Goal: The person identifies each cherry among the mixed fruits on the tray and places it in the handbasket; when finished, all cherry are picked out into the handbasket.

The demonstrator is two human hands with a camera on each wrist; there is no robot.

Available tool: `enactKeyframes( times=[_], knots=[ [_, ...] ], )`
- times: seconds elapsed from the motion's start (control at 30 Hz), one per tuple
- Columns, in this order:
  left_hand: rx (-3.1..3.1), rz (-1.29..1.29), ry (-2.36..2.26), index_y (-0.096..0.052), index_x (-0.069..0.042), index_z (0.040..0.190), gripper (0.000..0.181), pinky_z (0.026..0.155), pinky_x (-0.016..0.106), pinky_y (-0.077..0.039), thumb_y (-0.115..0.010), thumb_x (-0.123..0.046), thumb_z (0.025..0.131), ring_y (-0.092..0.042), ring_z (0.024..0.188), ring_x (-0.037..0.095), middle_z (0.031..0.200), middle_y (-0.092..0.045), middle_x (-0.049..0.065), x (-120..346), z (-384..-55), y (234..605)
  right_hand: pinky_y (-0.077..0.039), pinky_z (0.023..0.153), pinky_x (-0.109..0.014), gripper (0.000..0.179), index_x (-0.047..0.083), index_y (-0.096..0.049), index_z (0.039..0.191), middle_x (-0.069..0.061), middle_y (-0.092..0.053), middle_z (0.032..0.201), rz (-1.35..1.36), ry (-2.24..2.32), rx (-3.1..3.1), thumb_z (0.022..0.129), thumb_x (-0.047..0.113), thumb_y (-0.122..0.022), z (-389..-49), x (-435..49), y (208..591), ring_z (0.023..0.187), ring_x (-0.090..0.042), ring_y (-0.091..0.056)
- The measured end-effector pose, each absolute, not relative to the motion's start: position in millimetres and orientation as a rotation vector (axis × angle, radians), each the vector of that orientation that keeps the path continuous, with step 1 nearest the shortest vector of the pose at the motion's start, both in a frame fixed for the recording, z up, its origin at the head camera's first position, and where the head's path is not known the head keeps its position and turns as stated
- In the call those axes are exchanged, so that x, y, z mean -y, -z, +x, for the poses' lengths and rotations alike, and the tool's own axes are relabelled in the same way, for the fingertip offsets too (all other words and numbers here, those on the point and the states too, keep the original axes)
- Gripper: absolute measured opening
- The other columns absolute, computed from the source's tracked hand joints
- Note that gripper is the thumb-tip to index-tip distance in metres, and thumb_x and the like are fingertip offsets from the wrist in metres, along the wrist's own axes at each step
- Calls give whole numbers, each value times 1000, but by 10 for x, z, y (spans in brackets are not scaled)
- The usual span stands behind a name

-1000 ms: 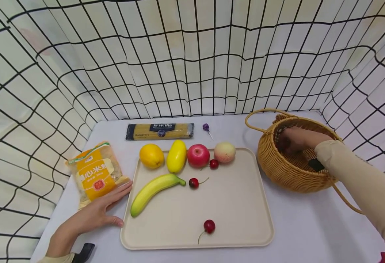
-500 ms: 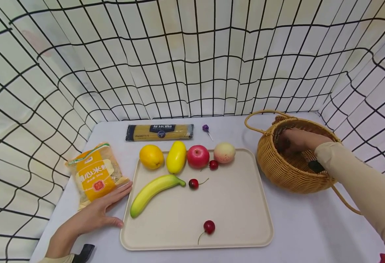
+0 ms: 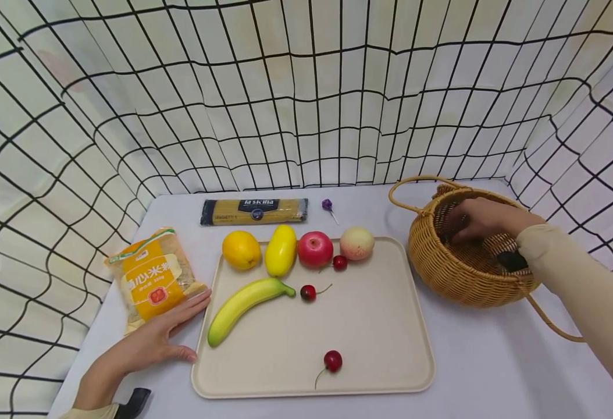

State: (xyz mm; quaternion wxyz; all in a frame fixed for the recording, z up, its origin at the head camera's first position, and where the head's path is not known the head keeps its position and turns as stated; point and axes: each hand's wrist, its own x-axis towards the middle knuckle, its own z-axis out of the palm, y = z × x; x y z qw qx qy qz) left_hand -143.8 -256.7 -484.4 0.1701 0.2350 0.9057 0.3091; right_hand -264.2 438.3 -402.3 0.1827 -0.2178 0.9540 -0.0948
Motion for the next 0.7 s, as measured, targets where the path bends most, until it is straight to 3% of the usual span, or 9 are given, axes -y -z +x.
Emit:
enactKeyframes(
  times=[0.17, 0.37, 0.4, 0.47, 0.57, 0.7],
  knots=[
    [-2571, 678, -876, -44, -23, 165, 111, 122, 3, -19, -91, -55, 70, -32, 162, 38, 175, -37, 2, 2557, -1441, 4861, -63, 85, -32, 24, 14, -79, 115, 2, -80, 112, -610, 263, -2741, 93, 23, -85, -2534, -4401, 3874, 100, -16, -75],
    [-2578, 666, -844, -43, -23, 166, 111, 130, 29, -34, -90, -56, 71, -34, 162, 38, 176, -37, 3, 2555, -1436, 4872, -60, 80, -23, 28, 12, -76, 123, -1, -78, 115, -553, 441, -2773, 96, 18, -81, -2354, -4405, 3696, 95, 1, -68],
    [-2581, 666, -842, -43, -23, 166, 111, 129, 29, -35, -90, -57, 71, -34, 162, 38, 176, -37, 3, 2559, -1434, 4872, -59, 81, -21, 30, 13, -75, 126, -1, -78, 118, -517, 477, -2788, 97, 20, -81, -2313, -4401, 3668, 97, 3, -68],
    [-2579, 666, -854, -43, -23, 165, 111, 128, 18, -30, -91, -56, 71, -33, 162, 38, 176, -36, 3, 2568, -1433, 4868, -56, 81, -16, 31, 16, -75, 128, 0, -78, 118, -452, 572, -2813, 98, 23, -80, -2234, -4391, 3625, 95, 7, -66],
    [-2580, 669, -859, -43, -23, 165, 110, 127, 14, -28, -91, -56, 71, -34, 162, 38, 176, -36, 3, 2573, -1435, 4850, -55, 81, -11, 33, 19, -74, 131, 3, -79, 118, -365, 705, -2853, 99, 25, -79, -2115, -4357, 3575, 97, 3, -69],
    [-2573, 666, -855, -43, -23, 166, 111, 129, 22, -32, -90, -55, 71, -34, 162, 38, 176, -35, 4, 2570, -1442, 4830, -61, 79, -16, 31, 17, -75, 130, 5, -80, 114, -332, 905, -2851, 100, 19, -78, -1952, -4217, 3499, 92, -6, -75]
  ],
)
